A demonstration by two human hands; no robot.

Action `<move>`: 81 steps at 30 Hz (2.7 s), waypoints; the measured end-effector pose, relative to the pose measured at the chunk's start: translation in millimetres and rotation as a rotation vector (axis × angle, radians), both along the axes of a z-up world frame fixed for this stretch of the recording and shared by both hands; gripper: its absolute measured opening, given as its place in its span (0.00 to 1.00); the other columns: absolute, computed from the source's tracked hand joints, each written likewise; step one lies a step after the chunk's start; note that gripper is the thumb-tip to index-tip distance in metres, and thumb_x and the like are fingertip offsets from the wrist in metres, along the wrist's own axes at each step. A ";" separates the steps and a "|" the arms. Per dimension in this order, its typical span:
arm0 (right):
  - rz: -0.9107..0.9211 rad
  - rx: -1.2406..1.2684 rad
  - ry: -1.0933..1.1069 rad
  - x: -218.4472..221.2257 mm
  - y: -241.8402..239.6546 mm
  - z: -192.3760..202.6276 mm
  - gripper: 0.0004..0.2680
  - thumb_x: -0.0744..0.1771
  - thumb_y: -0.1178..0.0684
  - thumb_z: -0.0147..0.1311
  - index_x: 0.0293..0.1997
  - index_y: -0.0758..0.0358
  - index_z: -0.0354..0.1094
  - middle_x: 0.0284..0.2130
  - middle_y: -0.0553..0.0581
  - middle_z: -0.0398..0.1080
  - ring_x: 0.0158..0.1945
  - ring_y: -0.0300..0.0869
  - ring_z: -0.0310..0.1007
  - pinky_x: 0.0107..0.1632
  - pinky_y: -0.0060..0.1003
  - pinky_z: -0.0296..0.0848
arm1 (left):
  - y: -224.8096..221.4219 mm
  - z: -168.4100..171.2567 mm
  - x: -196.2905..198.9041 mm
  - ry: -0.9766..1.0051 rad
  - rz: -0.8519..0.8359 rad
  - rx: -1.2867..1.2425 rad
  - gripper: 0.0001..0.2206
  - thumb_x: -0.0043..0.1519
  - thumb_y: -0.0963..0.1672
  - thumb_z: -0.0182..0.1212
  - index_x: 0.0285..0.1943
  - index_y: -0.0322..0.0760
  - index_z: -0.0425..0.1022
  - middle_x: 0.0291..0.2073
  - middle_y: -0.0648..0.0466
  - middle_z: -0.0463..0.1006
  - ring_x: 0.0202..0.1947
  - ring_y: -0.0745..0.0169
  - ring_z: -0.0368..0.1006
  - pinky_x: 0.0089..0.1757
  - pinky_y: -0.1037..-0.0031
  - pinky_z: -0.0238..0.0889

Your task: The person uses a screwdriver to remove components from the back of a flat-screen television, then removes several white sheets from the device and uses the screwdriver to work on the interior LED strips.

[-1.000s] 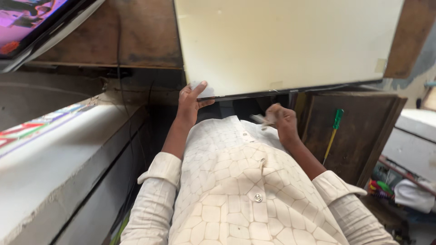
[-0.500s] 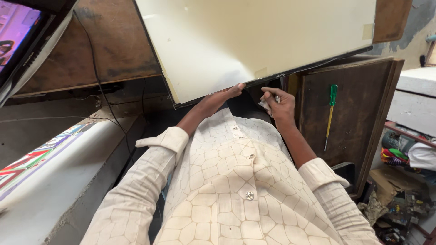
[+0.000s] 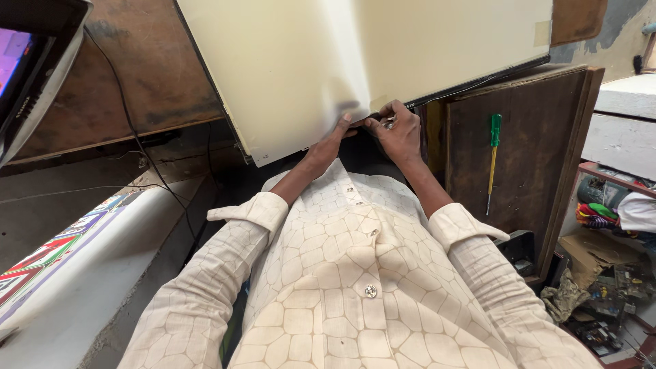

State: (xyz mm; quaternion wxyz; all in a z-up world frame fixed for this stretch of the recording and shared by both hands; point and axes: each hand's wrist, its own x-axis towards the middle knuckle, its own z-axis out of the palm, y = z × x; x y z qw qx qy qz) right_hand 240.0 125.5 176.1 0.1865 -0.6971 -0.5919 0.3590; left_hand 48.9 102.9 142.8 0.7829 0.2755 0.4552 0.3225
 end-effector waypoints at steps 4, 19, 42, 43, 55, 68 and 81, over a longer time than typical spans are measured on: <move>0.019 0.033 -0.005 -0.1 1.5 -4.0 0.13 0.64 0.51 0.72 0.34 0.68 0.70 0.25 0.59 0.76 0.28 0.42 0.79 0.32 0.35 0.73 | 2.9 3.1 -1.6 0.079 0.012 0.003 0.28 0.69 0.56 0.47 0.67 0.31 0.69 0.57 0.47 0.78 0.57 0.58 0.77 0.57 0.70 0.69; -0.007 0.005 -0.096 -16.9 4.0 -8.0 0.06 0.64 0.56 0.64 0.32 0.69 0.72 0.25 0.61 0.76 0.23 0.47 0.76 0.31 0.40 0.73 | -1.7 -11.2 5.1 0.255 0.061 -0.002 0.29 0.67 0.58 0.49 0.58 0.31 0.75 0.48 0.47 0.79 0.44 0.57 0.81 0.47 0.70 0.73; 0.105 0.127 -0.196 -8.2 6.1 -17.3 0.06 0.67 0.61 0.53 0.34 0.68 0.57 0.19 0.64 0.68 0.23 0.56 0.74 0.30 0.47 0.74 | -7.7 -26.7 17.9 0.078 0.195 -0.062 0.30 0.68 0.56 0.50 0.65 0.26 0.68 0.59 0.43 0.75 0.60 0.55 0.73 0.57 0.68 0.72; 0.074 0.108 -0.181 -7.8 7.1 -17.0 0.06 0.67 0.60 0.52 0.34 0.67 0.58 0.19 0.64 0.68 0.22 0.55 0.75 0.31 0.47 0.75 | -7.3 -27.0 20.1 0.090 0.202 -0.068 0.30 0.67 0.57 0.51 0.65 0.27 0.68 0.59 0.44 0.74 0.60 0.56 0.73 0.57 0.69 0.72; 0.296 -0.005 -0.183 -1.3 23.2 10.4 0.12 0.66 0.51 0.64 0.34 0.69 0.65 0.24 0.65 0.74 0.29 0.56 0.77 0.33 0.48 0.72 | -10.7 -30.8 18.3 0.210 0.172 -0.113 0.34 0.67 0.59 0.49 0.65 0.25 0.70 0.58 0.44 0.74 0.60 0.58 0.68 0.59 0.74 0.60; 0.408 -0.022 -0.428 4.6 24.0 -20.3 0.09 0.69 0.54 0.52 0.29 0.68 0.67 0.22 0.71 0.71 0.29 0.63 0.75 0.37 0.53 0.76 | -12.4 -31.0 19.5 -0.008 0.294 -0.073 0.30 0.68 0.57 0.53 0.62 0.24 0.71 0.56 0.41 0.78 0.59 0.56 0.74 0.61 0.69 0.66; -0.102 -0.141 0.087 -10.6 12.9 -11.1 0.10 0.66 0.57 0.48 0.25 0.73 0.66 0.17 0.58 0.70 0.19 0.40 0.74 0.20 0.36 0.77 | -10.5 -37.3 19.9 0.066 0.330 -0.193 0.28 0.68 0.56 0.51 0.65 0.30 0.70 0.59 0.48 0.75 0.60 0.59 0.69 0.61 0.69 0.59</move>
